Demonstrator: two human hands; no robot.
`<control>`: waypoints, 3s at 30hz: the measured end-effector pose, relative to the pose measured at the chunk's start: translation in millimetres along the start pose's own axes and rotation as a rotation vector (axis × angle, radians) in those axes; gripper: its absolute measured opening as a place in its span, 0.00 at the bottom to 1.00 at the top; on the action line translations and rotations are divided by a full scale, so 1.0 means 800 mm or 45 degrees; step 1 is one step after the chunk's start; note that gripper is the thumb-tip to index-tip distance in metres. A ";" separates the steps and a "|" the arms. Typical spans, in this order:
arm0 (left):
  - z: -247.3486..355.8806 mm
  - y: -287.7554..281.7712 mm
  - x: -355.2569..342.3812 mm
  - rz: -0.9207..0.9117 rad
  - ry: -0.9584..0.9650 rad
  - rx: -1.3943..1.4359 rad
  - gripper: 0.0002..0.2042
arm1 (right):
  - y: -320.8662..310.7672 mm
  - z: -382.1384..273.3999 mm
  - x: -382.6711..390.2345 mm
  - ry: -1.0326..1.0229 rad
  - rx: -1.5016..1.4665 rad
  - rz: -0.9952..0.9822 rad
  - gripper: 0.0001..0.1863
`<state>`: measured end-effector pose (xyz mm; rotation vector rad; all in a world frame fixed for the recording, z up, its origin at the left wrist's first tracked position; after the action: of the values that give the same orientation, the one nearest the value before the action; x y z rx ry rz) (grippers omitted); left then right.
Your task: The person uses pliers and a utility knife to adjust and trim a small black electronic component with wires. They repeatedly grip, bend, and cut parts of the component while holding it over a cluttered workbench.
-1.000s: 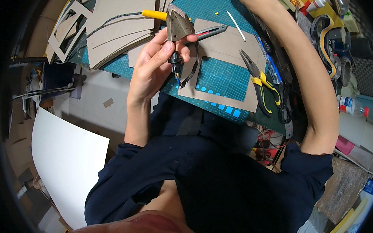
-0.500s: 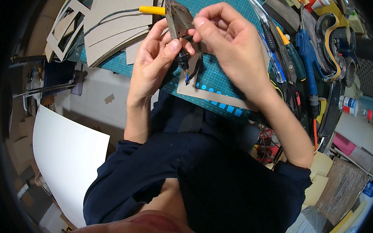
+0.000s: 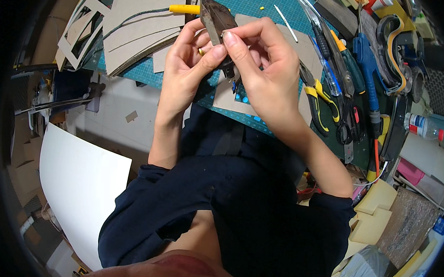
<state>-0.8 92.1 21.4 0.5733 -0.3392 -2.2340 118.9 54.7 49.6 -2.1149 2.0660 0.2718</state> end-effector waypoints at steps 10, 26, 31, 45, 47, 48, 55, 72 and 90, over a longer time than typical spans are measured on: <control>-0.001 0.000 -0.001 -0.006 -0.002 -0.015 0.23 | -0.009 -0.016 -0.005 -0.169 0.525 0.023 0.03; -0.004 -0.002 0.000 -0.027 -0.001 -0.041 0.22 | 0.002 -0.036 0.007 -0.374 0.879 0.073 0.04; 0.000 0.001 -0.001 -0.037 0.013 -0.081 0.22 | 0.004 -0.040 0.006 -0.436 0.905 0.035 0.04; -0.002 0.001 0.000 -0.053 0.021 -0.063 0.22 | 0.007 -0.060 0.007 -0.674 1.259 -0.185 0.09; -0.001 0.002 0.000 -0.064 0.011 -0.077 0.22 | 0.003 -0.059 0.007 -0.655 1.246 -0.171 0.09; -0.001 0.002 0.000 -0.064 0.006 -0.080 0.22 | 0.001 -0.058 0.006 -0.650 1.216 -0.172 0.09; -0.001 0.002 0.000 -0.056 0.007 -0.076 0.22 | -0.008 -0.056 -0.001 -0.439 0.973 -0.125 0.08; 0.000 0.001 0.001 -0.033 0.010 -0.051 0.24 | -0.015 -0.034 -0.010 -0.191 0.542 -0.238 0.06; 0.019 0.003 0.007 -0.057 0.166 -0.088 0.27 | -0.007 -0.044 0.001 -0.270 0.418 -0.172 0.06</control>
<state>-10.2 87.2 33.9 0.6913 -0.1834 -2.2284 125.3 45.5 83.5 -1.9245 1.7079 0.1209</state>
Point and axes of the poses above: each hand's wrist, its own x-axis away from the middle knuckle, its own y-axis out of the palm, z = x × y, the point moved 8 cm from there along -x, towards the middle knuckle, and after that the axes turned 12 degrees about -z, right-handed, at the moved point
